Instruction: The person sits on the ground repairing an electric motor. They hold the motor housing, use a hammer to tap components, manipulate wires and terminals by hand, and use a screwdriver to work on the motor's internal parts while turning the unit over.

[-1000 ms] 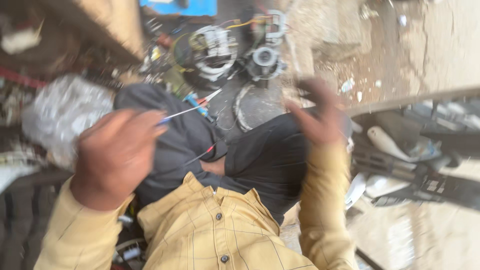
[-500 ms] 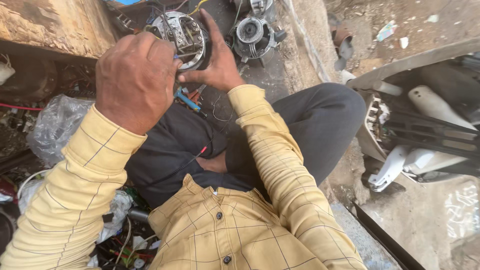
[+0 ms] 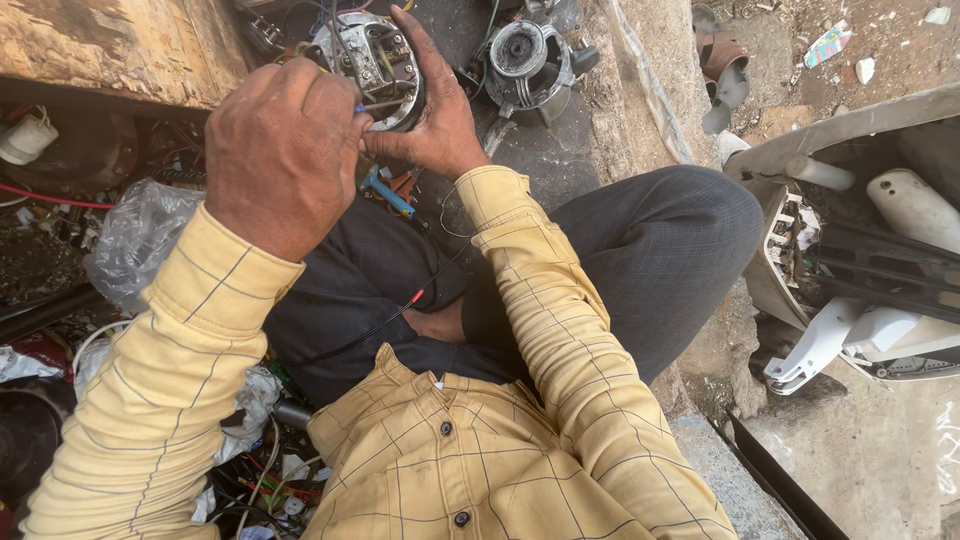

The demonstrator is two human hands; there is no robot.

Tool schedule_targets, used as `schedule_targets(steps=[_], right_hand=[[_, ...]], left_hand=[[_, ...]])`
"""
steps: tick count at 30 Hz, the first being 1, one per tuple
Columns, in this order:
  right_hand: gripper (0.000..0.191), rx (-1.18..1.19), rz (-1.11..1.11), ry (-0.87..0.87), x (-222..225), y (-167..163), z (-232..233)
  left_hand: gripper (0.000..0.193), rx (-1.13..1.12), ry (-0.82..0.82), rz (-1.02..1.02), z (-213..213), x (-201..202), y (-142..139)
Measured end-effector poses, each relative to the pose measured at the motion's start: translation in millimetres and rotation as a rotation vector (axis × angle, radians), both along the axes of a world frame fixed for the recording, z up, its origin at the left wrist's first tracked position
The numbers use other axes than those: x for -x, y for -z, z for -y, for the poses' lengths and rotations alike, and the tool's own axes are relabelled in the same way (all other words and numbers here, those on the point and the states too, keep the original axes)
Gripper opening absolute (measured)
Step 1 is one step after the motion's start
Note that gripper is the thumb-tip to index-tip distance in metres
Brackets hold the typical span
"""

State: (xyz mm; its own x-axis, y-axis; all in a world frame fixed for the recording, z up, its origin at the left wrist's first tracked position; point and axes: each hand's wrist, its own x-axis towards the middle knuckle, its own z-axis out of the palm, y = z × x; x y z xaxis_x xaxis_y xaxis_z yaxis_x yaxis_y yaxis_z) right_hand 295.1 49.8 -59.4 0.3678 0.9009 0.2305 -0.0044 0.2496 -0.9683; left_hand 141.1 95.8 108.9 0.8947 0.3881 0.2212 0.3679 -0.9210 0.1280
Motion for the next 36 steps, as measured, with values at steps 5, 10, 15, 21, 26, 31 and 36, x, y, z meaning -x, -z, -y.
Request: schedule_targets(steps=[5, 10, 15, 21, 26, 31, 36], right_hand=[[0.125, 0.012, -0.053, -0.035, 0, 1, -1], [0.126, 0.016, 0.04, 0.001, 0, -3, -1], [0.117, 0.026, 0.113, 0.025, -1, -9, 0], [0.106, 0.015, 0.167, 0.061, -2, -17, 0], [0.113, 0.051, 0.216, 0.067, -6, -25, 3], [0.119, 0.075, 0.214, 0.051, -8, -31, 6], [0.121, 0.103, 0.255, 0.079, -8, -30, 8]], left_hand=[[0.018, -0.007, 0.008, -0.005, -1, -4, 2], [0.008, -0.026, 0.122, -0.014, -5, -9, 3], [0.02, -0.027, 0.049, -0.173, -7, -17, -3], [0.004, -0.259, 0.399, -0.183, -16, -36, -11], [0.019, -0.149, 0.337, -0.119, -12, -39, -17], [0.007, -0.216, 0.229, -0.28, -13, -38, -23], [0.01, -0.117, 0.186, -0.204, -12, -40, -18]])
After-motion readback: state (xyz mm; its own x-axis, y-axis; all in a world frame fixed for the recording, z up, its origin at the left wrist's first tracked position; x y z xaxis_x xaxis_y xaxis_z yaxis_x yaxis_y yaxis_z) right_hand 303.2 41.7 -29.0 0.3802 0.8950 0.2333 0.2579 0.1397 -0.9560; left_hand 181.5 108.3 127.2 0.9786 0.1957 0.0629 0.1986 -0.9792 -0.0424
